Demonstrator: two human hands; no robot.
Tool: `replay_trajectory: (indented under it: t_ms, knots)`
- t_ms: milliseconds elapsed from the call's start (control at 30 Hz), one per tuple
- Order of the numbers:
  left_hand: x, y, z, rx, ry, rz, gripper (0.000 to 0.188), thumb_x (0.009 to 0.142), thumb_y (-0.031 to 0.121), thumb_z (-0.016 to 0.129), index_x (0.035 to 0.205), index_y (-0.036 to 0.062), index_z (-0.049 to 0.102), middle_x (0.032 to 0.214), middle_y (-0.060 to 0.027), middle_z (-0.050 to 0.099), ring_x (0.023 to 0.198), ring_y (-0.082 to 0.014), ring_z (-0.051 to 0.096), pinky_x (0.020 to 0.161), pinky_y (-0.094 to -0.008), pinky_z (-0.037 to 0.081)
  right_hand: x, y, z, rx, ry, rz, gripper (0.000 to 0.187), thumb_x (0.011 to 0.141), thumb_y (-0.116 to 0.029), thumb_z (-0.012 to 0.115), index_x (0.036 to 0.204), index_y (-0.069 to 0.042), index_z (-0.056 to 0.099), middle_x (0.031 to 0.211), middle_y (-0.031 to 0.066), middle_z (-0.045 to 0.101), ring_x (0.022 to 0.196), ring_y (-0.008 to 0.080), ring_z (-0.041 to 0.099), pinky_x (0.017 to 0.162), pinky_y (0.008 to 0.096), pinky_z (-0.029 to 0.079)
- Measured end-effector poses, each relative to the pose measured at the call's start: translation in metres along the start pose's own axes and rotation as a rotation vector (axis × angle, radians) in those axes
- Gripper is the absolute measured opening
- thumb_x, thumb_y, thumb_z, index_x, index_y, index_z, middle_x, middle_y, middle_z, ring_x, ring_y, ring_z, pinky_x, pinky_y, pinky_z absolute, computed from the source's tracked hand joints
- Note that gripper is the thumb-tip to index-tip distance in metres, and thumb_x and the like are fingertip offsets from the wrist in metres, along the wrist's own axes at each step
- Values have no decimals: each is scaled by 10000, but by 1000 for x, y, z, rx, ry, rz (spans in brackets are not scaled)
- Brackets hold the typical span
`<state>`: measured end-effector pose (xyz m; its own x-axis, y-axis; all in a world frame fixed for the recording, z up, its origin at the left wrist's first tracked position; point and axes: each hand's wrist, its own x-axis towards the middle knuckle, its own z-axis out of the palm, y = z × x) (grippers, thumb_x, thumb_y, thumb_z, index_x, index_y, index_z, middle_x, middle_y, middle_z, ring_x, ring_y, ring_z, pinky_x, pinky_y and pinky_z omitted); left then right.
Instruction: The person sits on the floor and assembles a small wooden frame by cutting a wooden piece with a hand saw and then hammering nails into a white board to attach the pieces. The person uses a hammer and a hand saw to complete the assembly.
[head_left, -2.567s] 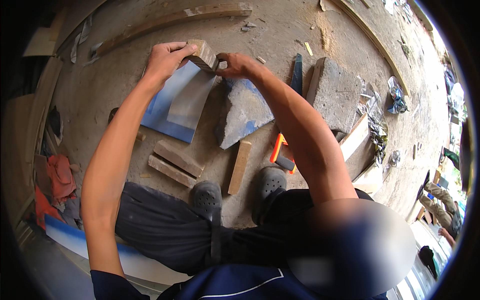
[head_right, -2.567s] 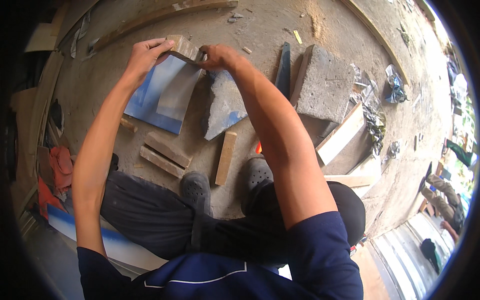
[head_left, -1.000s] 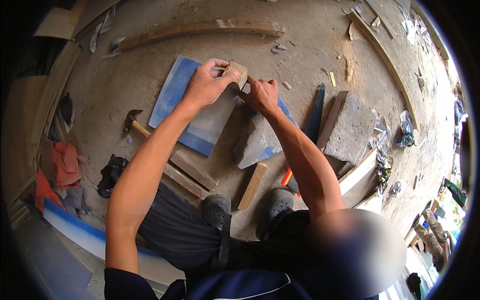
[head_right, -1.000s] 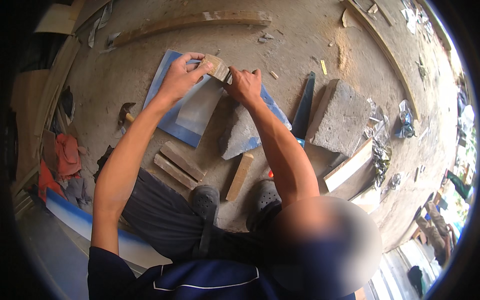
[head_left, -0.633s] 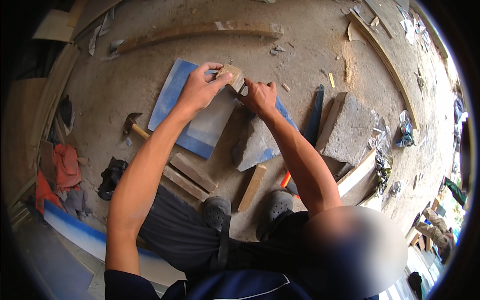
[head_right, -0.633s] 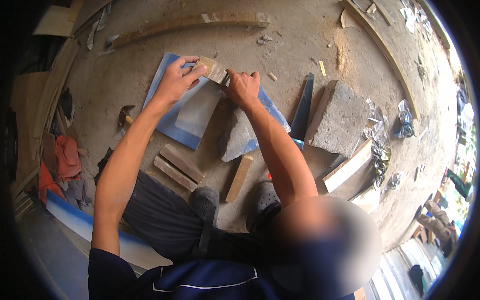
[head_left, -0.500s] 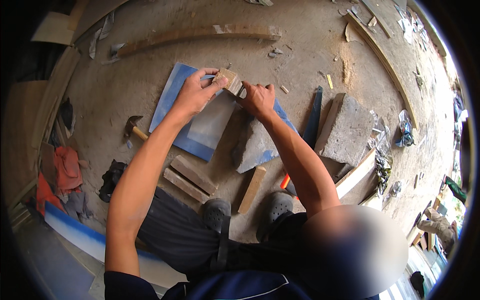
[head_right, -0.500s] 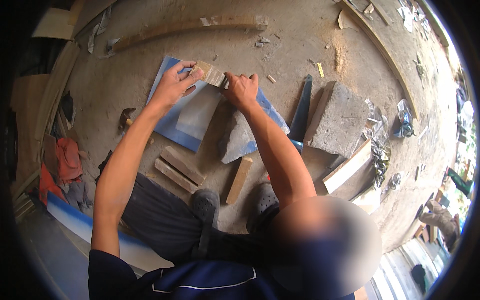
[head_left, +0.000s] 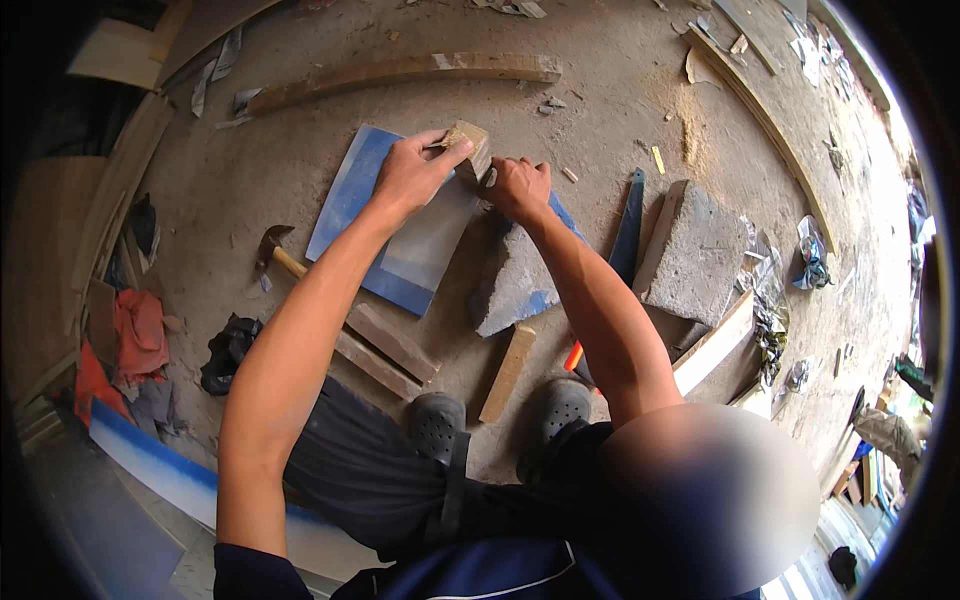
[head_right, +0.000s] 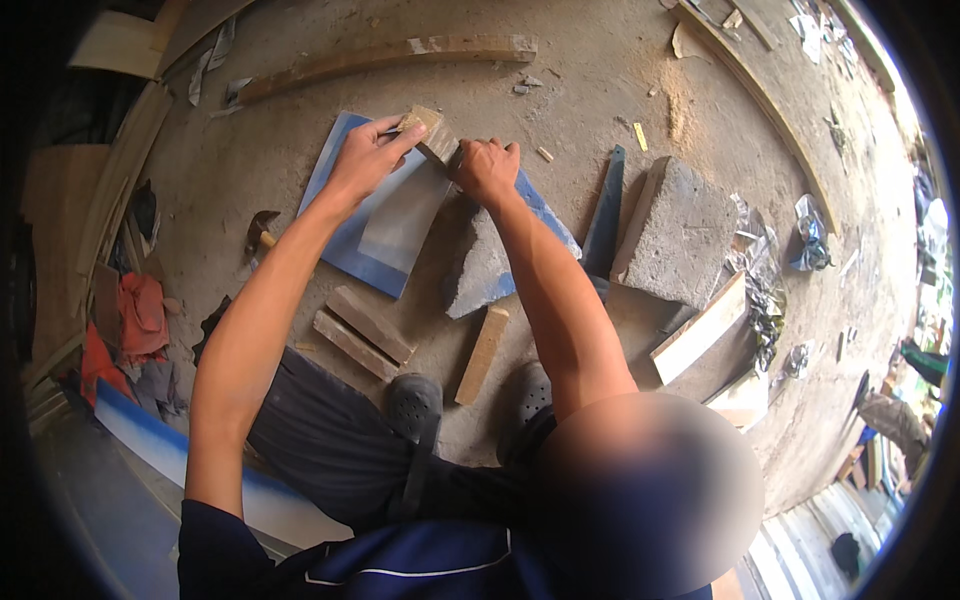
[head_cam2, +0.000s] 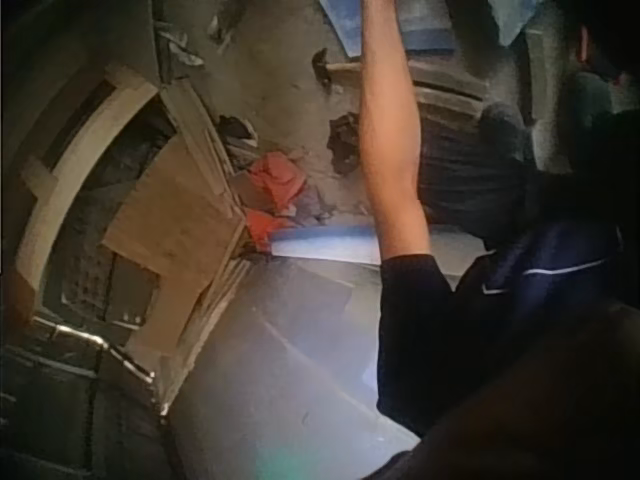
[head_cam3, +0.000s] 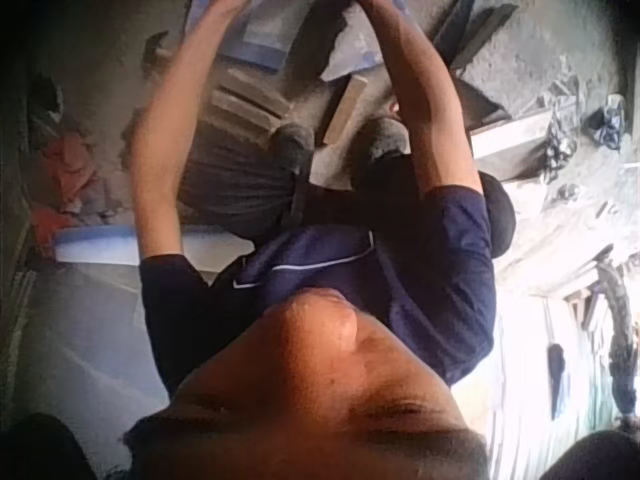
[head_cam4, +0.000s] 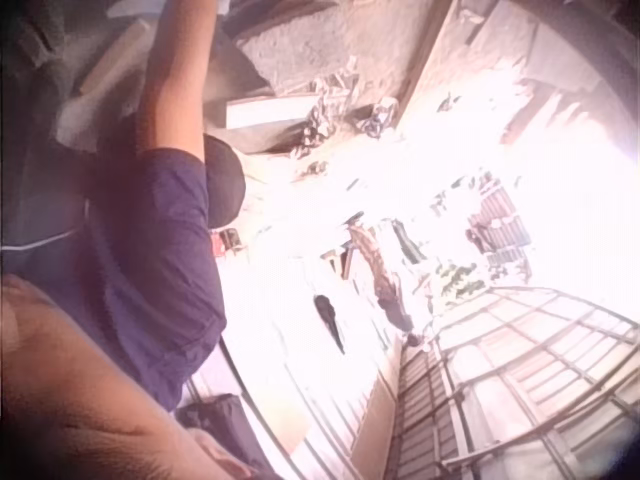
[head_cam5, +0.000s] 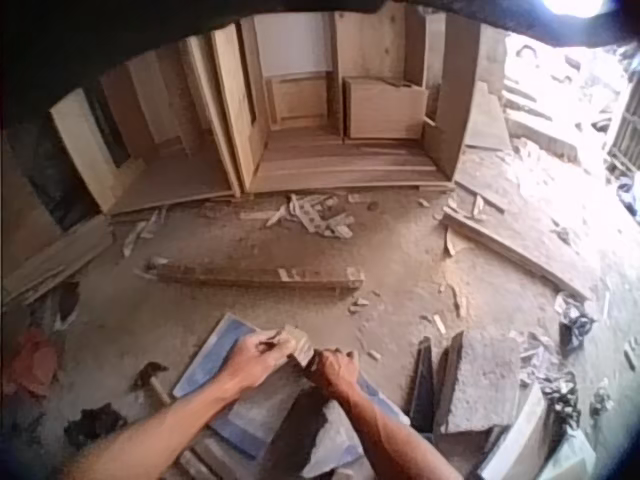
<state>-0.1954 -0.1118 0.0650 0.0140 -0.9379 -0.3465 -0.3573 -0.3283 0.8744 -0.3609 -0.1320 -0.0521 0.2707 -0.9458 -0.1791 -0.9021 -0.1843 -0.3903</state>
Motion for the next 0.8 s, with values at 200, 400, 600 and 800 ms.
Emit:
replay_trajectory:
  t_ms: [200, 400, 600, 800]
  knots:
    - [-6, 12, 8, 96, 55, -10, 511, 825, 391, 722, 1139, -7, 656, 872, -77, 672, 766, -122, 584, 691, -272, 462, 6, -3, -3, -53, -121, 79, 386, 698, -426, 714, 989, -173, 691, 945, 90, 709, 947, 249, 658, 849, 419, 369]
    - [-4, -2, 1, 126, 75, -5, 522, 824, 402, 728, 1126, -17, 651, 777, -42, 635, 707, -95, 548, 638, -256, 445, 11, -9, -10, -66, -225, 86, 403, 679, -394, 719, 1005, -158, 689, 958, 93, 714, 947, 250, 668, 848, 418, 370]
    - [-4, -3, 6, 74, 30, 39, 508, 832, 394, 730, 1121, -13, 631, 720, 0, 608, 652, -61, 502, 584, -233, 418, 14, 5, -5, -72, -253, 40, 424, 678, -400, 729, 1027, -165, 679, 1003, 89, 708, 975, 267, 661, 874, 457, 393]
    - [-7, -2, -1, 130, 51, -50, 520, 812, 425, 724, 1096, -4, 645, 847, -93, 680, 769, -144, 609, 695, -295, 473, 28, 12, -6, 35, -374, 47, 428, 721, -342, 672, 1095, -134, 676, 1071, 124, 693, 1026, 295, 648, 913, 503, 404]
